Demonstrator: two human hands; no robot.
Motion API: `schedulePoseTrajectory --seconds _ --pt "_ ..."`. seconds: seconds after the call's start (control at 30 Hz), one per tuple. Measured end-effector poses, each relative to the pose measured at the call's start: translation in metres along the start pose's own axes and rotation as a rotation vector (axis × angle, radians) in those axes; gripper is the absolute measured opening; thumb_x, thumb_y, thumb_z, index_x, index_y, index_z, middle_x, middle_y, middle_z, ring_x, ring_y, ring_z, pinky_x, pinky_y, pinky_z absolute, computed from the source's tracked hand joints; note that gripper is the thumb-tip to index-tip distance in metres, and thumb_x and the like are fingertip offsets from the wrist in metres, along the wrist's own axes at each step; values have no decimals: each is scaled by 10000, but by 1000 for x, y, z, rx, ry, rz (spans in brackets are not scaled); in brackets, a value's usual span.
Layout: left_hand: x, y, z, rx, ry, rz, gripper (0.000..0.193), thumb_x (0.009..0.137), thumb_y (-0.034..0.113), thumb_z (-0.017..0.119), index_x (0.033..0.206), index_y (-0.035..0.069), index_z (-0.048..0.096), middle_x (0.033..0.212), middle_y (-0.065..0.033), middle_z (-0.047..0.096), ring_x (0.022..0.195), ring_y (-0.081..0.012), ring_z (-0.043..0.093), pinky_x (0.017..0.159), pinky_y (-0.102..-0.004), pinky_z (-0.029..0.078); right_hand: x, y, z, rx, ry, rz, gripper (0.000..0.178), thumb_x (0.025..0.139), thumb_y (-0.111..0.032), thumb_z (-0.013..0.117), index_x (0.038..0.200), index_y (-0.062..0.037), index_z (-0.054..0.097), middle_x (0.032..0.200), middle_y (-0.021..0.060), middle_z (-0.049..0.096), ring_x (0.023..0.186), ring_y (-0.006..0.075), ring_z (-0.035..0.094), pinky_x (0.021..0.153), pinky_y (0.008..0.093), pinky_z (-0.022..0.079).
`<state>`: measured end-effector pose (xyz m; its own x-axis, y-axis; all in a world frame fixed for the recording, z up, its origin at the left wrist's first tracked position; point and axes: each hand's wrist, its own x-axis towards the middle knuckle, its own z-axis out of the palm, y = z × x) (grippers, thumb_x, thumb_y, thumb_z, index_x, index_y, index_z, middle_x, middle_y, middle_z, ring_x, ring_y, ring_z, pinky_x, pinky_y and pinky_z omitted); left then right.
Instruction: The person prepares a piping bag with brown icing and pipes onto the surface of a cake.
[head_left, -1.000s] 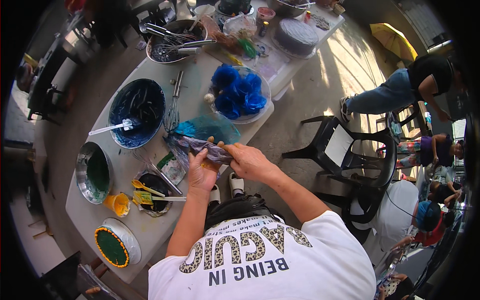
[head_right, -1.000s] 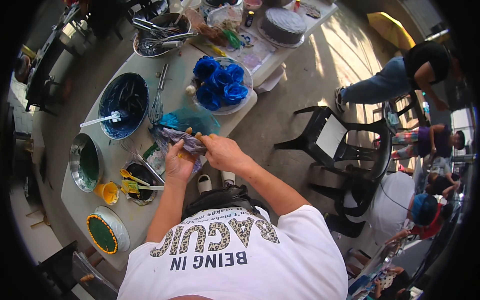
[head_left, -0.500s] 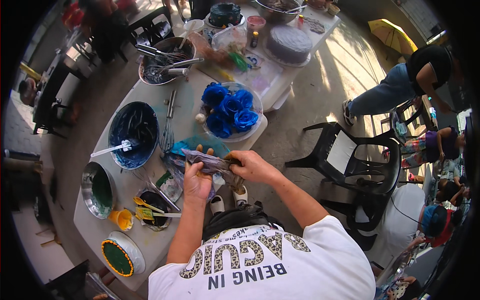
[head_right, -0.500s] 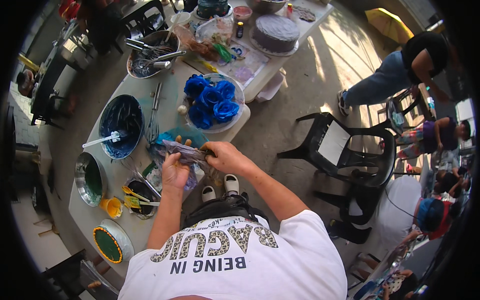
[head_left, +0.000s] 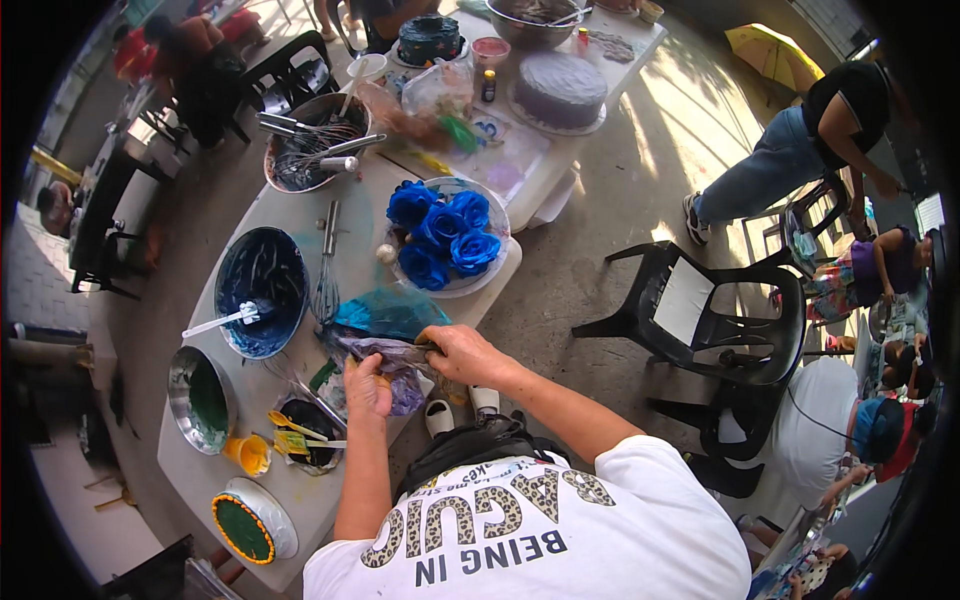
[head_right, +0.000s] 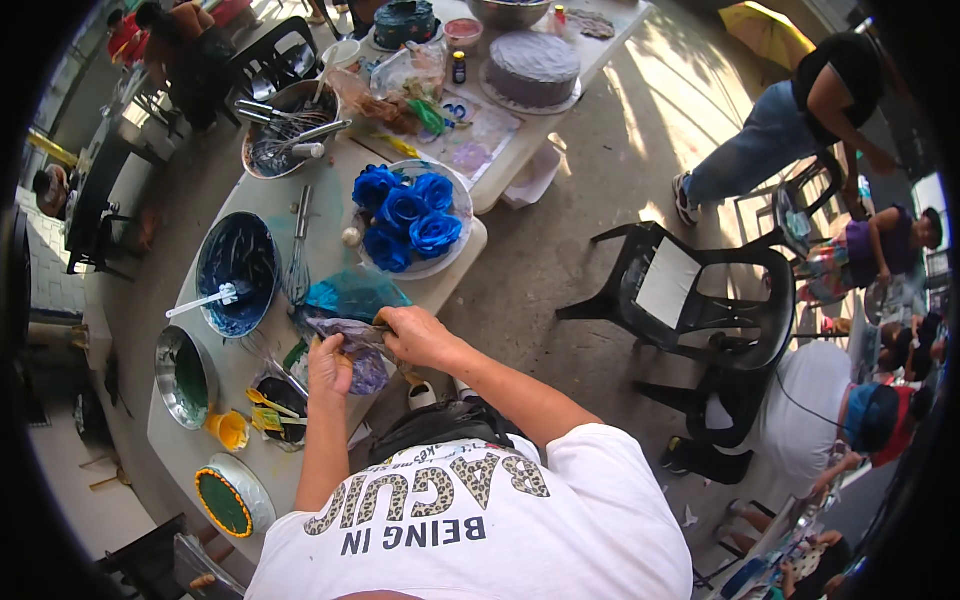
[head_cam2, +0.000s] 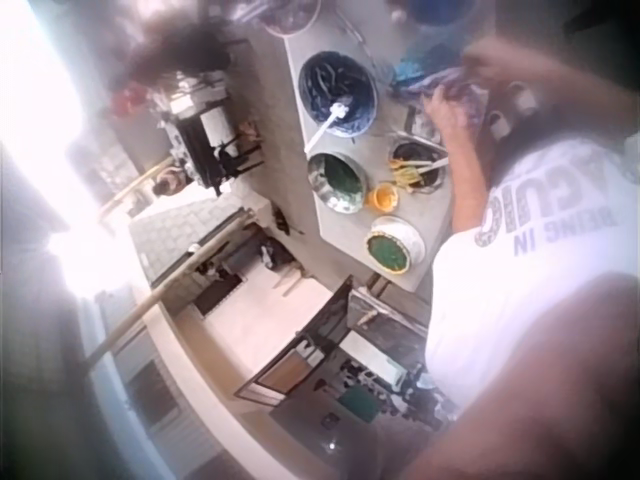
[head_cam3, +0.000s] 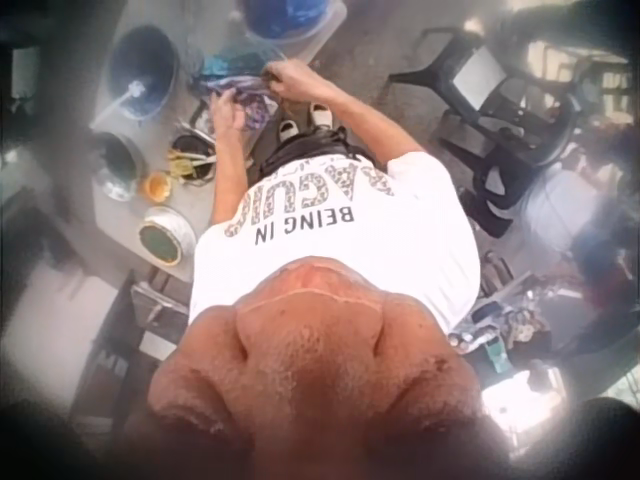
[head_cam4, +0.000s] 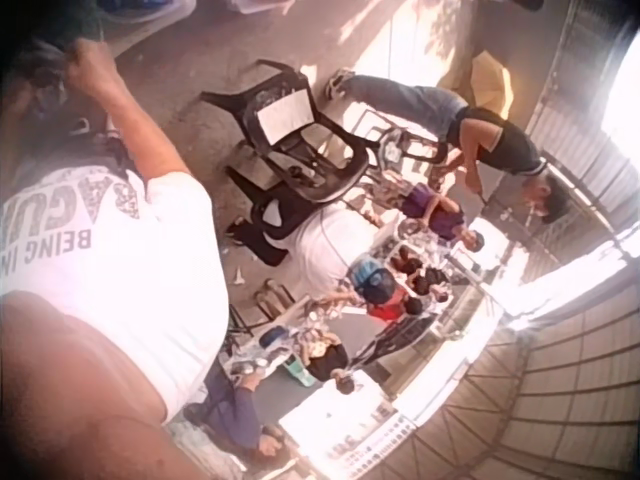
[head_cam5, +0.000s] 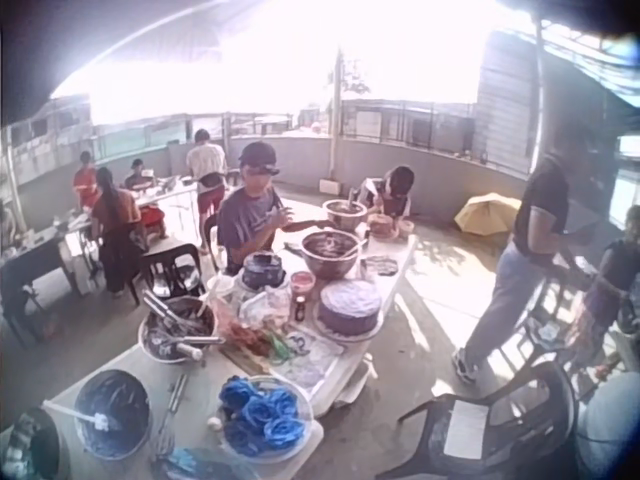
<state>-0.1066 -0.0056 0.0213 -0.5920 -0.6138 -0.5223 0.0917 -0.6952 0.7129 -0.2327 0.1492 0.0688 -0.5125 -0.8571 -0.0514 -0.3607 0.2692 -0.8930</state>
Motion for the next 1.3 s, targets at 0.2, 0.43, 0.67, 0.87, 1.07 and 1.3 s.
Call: schedulePoseTrajectory --seconds 0.2,0.43,0.67,0.87,1.07,1.3 --pt "5 16 -14 0 64 -22 329 770 -39 504 1078 77 501 1014 -64 557 935 -230 562 848 -405 462 11 3 18 53 -13 -34 251 756 -70 549 989 19 583 900 202 628 876 361 588 765 414 458" --pt "2 11 5 -52 29 74 310 777 -29 527 1062 87 492 932 -44 563 875 -206 570 772 -395 479 11 -3 7 107 -33 126 215 789 -80 546 976 6 608 804 191 636 724 320 621 656 357 472" --pt "11 -17 -16 106 382 30 259 751 11 565 1007 6 524 852 -68 542 765 -175 528 639 -337 439 5 13 34 175 -78 92 190 821 -63 556 987 9 612 798 82 636 693 124 565 636 272 452" --pt "9 -7 -32 61 437 87 256 725 36 579 974 4 528 774 -64 516 707 -155 479 621 -295 395 15 17 51 42 -72 65 191 815 -43 567 995 6 607 873 68 625 729 112 555 662 253 450" --pt "7 16 -56 105 168 148 296 784 94 563 1060 4 506 889 -54 546 821 -154 533 699 -281 419 32 -3 77 -14 44 -50 166 759 -61 627 920 -22 612 812 134 591 706 255 581 647 330 456" --pt "-12 32 -41 291 107 -18 613 828 174 557 1355 -2 297 1364 -184 344 1264 -305 334 970 -455 324 31 -12 45 -361 -94 -30 210 811 -144 598 992 -42 631 951 138 591 870 327 566 765 397 449"
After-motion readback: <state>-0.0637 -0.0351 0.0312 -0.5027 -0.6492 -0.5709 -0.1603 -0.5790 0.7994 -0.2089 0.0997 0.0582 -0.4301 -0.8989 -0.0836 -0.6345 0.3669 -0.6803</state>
